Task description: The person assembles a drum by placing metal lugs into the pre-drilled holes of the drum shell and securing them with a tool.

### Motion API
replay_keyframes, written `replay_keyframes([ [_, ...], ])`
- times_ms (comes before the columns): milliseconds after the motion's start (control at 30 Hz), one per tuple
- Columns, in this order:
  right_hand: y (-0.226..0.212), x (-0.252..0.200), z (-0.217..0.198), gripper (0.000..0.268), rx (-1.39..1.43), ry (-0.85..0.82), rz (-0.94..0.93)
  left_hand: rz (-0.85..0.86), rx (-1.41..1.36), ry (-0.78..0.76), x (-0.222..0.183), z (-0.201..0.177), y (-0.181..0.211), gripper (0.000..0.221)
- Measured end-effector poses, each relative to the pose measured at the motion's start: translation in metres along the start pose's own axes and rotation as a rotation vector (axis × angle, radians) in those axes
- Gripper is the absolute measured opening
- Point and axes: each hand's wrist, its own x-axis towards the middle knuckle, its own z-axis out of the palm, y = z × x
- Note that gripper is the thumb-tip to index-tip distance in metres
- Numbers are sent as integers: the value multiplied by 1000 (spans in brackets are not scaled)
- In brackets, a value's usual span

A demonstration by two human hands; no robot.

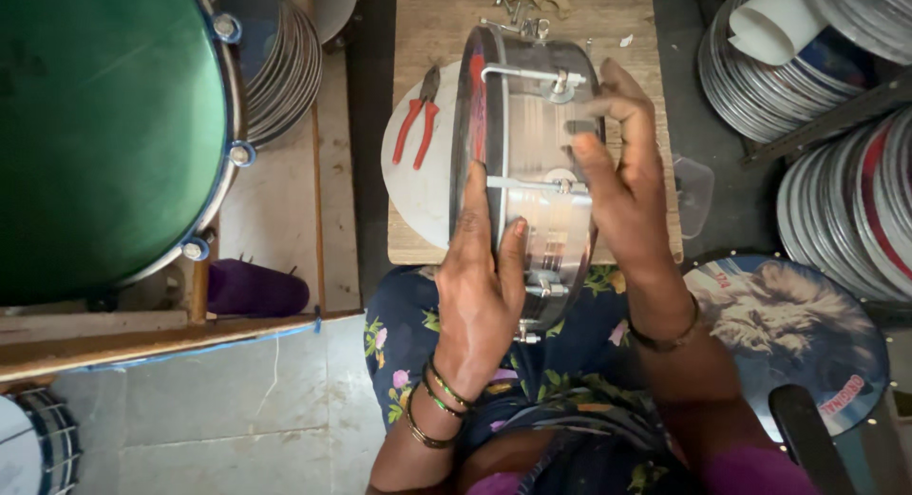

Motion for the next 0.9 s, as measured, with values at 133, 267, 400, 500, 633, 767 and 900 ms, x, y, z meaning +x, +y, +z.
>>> replay_keyframes([
  [133, -10, -21, -5, 29, 129, 43, -44, -19, 14, -20, -2, -1, 1, 58],
  [267, -6, -22, 2, 32, 78, 29, -42, -86, -26, -35, -2, -1, 1, 58],
  [400, -2, -13, -2, 36, 182, 66, 94, 1, 0, -2, -4, -2, 3, 56],
  [500, -7, -29, -4, 24, 136, 44, -51, -49, -2, -7, -1, -3, 1, 57],
  [633, -3, -35, 0, 18, -28, 35, -131, -70, 26, 8, -3, -4, 2, 59],
  [767, -3, -34, 0, 20, -127, 50, -112, -158, -10, -12, -5, -4, 2, 59],
  [900, -10, -31, 3, 26, -119, 40, -174, -82, 3, 31, -4, -4, -1, 57],
])
